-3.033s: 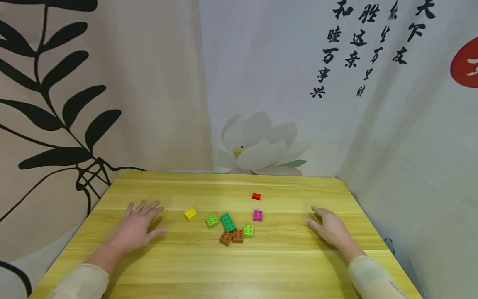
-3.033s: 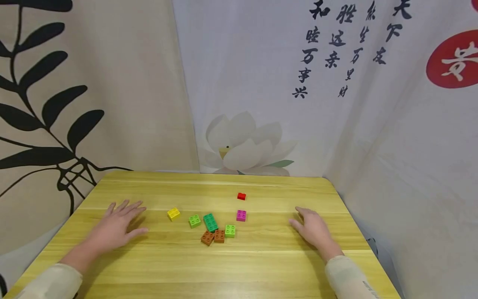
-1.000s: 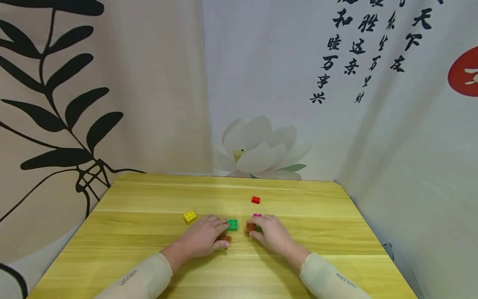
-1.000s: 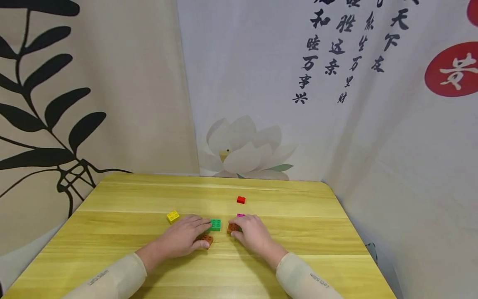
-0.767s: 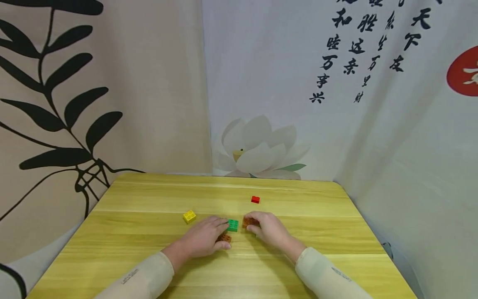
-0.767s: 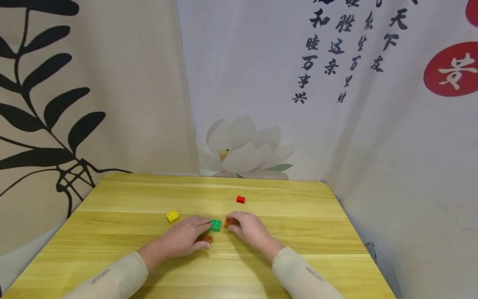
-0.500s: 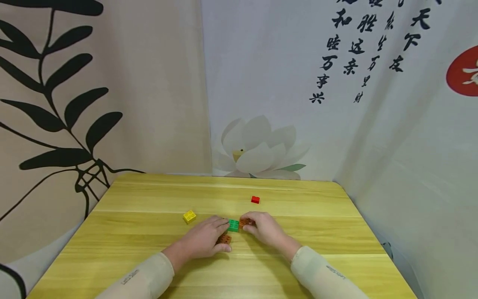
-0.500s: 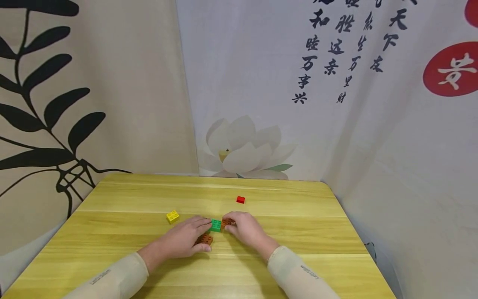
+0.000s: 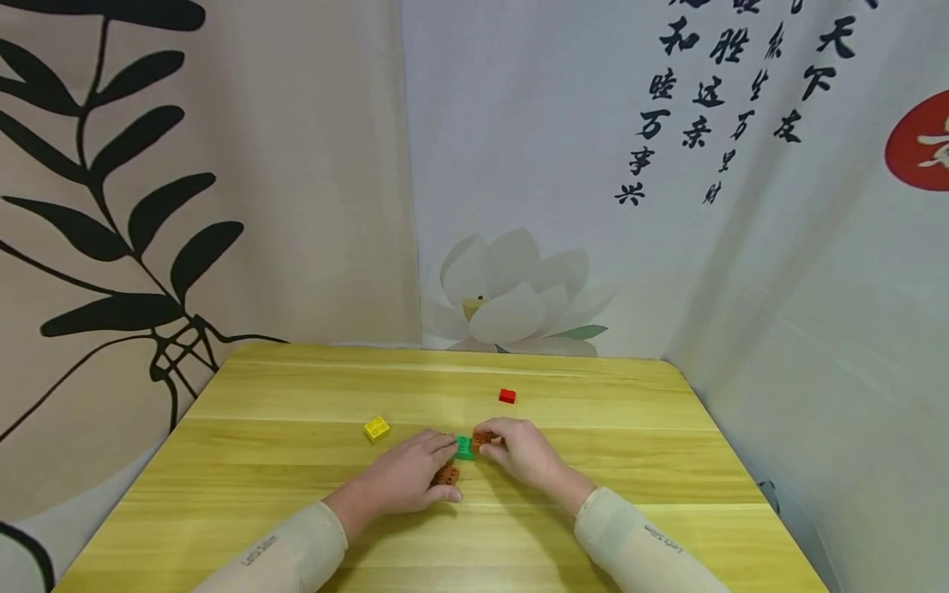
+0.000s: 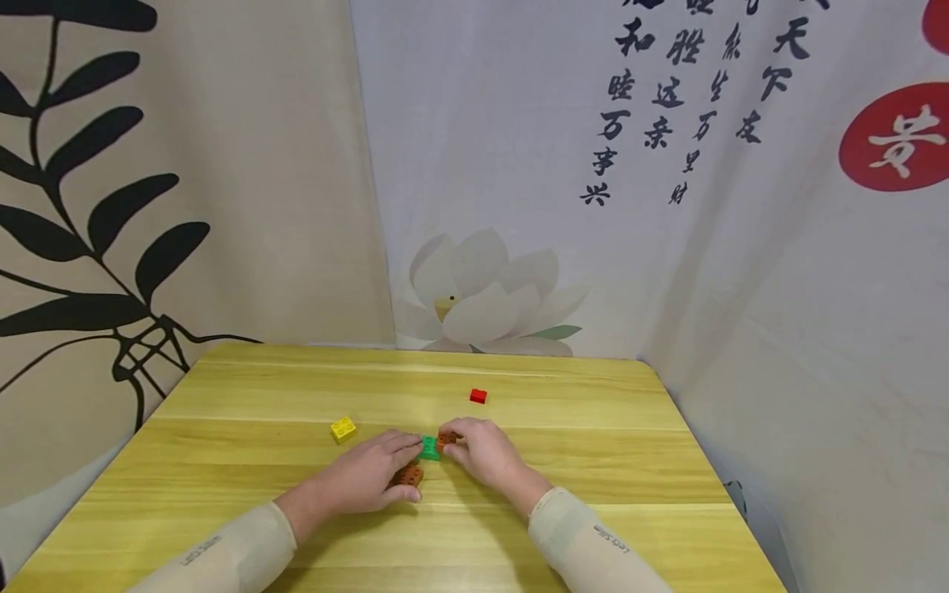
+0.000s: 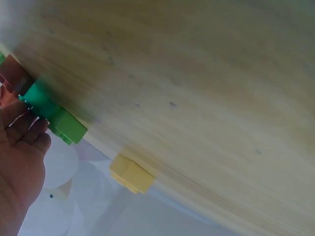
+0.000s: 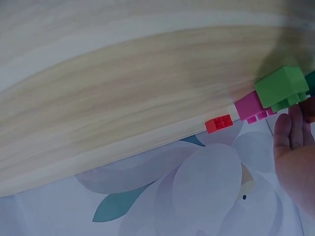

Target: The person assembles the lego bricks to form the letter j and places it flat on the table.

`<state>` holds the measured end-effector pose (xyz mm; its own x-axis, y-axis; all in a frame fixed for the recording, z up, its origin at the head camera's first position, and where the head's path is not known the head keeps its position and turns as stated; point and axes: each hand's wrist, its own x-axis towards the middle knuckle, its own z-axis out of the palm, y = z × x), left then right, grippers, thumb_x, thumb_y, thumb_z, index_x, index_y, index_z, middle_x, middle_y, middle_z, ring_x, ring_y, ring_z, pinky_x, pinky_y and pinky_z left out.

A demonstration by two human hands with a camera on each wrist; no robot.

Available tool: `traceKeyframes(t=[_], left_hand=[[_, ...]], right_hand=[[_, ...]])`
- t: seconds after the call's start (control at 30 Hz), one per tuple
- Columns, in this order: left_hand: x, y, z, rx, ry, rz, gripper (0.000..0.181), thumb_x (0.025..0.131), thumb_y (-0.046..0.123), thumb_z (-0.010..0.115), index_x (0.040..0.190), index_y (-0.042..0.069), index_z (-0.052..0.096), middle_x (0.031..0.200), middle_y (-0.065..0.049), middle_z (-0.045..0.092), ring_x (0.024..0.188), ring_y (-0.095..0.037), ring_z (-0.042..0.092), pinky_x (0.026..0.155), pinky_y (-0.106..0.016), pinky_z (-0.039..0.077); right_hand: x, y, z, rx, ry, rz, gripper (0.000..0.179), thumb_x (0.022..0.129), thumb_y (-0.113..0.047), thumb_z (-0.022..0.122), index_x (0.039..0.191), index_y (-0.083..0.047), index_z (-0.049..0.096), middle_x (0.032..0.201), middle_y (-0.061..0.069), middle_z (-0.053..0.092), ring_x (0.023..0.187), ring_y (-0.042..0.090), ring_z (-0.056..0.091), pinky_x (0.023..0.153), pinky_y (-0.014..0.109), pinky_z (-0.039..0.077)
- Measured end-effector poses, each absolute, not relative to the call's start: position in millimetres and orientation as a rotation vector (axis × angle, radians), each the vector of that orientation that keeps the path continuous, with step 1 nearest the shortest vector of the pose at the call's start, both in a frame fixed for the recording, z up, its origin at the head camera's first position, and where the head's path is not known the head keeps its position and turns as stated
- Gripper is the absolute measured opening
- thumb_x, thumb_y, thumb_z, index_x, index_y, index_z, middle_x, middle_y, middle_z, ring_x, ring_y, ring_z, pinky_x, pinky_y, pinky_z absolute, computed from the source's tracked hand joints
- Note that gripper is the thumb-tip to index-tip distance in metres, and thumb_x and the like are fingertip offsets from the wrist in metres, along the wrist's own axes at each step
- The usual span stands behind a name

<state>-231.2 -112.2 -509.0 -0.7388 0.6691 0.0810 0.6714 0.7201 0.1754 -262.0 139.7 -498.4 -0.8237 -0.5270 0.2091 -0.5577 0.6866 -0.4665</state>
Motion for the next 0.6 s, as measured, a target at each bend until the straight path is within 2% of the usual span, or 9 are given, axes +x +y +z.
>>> traceKeyframes(t=[0.43,0.6], left_hand=[[-227.8,-109.0,-508.6,-1.155,-2.884,-0.253,0.082,0.101,0.066,0.06,0.153,0.002,0.057,0.159,-0.014,0.057,0.146,-0.031,0.054,0.122,-0.049,0.048],[-228.9,-108.8,-509.5,-1.159,-2.863,-0.246,0.082,0.101,0.065,0.06,0.152,0.001,0.057,0.158,-0.014,0.057,0.147,-0.031,0.054,0.122,-0.049,0.047]], right_hand=[[-261.2,137.2,-501.1,0.923,-2.863,0.83,0.026,0.1,-0.016,0.077,0.125,-0.011,0.077,0.125,0.005,0.079,0.117,0.024,0.075,0.098,0.042,0.064],[-261.5,136.5,-501.0,0.929,-2.866,0.839,0.025,0.102,-0.022,0.075,0.125,-0.013,0.078,0.122,0.002,0.08,0.115,0.02,0.075,0.097,0.039,0.064]])
